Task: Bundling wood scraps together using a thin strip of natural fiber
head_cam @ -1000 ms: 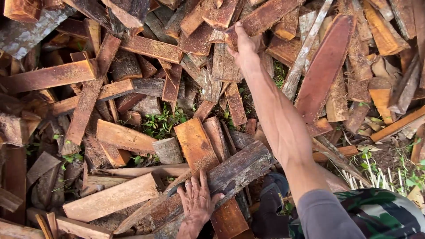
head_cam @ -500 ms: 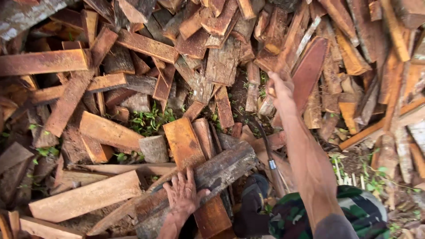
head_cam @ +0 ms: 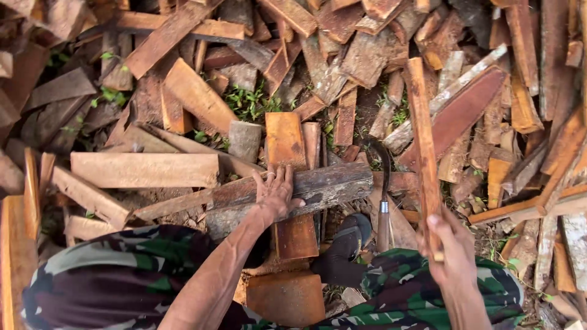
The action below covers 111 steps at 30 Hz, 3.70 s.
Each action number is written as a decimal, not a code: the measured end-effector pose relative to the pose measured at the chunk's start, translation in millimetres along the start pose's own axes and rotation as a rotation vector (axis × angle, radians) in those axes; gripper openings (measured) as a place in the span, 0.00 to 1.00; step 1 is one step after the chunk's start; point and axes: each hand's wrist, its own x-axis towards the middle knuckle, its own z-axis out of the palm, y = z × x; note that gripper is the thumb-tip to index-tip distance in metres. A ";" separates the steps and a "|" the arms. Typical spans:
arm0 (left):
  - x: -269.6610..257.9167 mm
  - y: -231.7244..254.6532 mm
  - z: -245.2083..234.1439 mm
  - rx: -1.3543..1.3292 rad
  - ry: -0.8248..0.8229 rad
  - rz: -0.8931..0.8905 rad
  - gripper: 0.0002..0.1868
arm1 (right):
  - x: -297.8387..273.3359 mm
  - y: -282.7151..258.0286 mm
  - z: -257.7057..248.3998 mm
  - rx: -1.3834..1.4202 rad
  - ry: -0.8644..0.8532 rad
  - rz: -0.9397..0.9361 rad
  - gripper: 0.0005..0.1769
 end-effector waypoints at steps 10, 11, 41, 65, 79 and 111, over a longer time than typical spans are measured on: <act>-18.4 -27.2 -55.2 -0.164 0.901 0.142 0.57 | -105.4 3.2 13.4 0.040 -0.572 0.101 0.46; -28.4 -25.8 -76.1 0.098 1.055 0.183 0.53 | -108.6 2.3 14.5 0.036 -0.643 0.149 0.46; -70.5 -23.0 -32.6 0.204 0.013 0.141 0.34 | 204.5 152.4 27.2 -0.560 0.196 -0.123 0.19; -90.4 -29.5 -23.8 0.350 0.226 0.142 0.38 | 243.1 165.2 230.9 -1.317 -0.955 -0.312 0.32; -79.7 -17.5 -15.1 0.368 0.323 0.138 0.35 | 177.8 101.5 223.3 -1.235 -1.203 -0.343 0.15; -31.9 -50.4 86.9 0.318 0.636 0.159 0.67 | 477.8 -150.8 238.3 -0.540 0.533 -1.093 0.60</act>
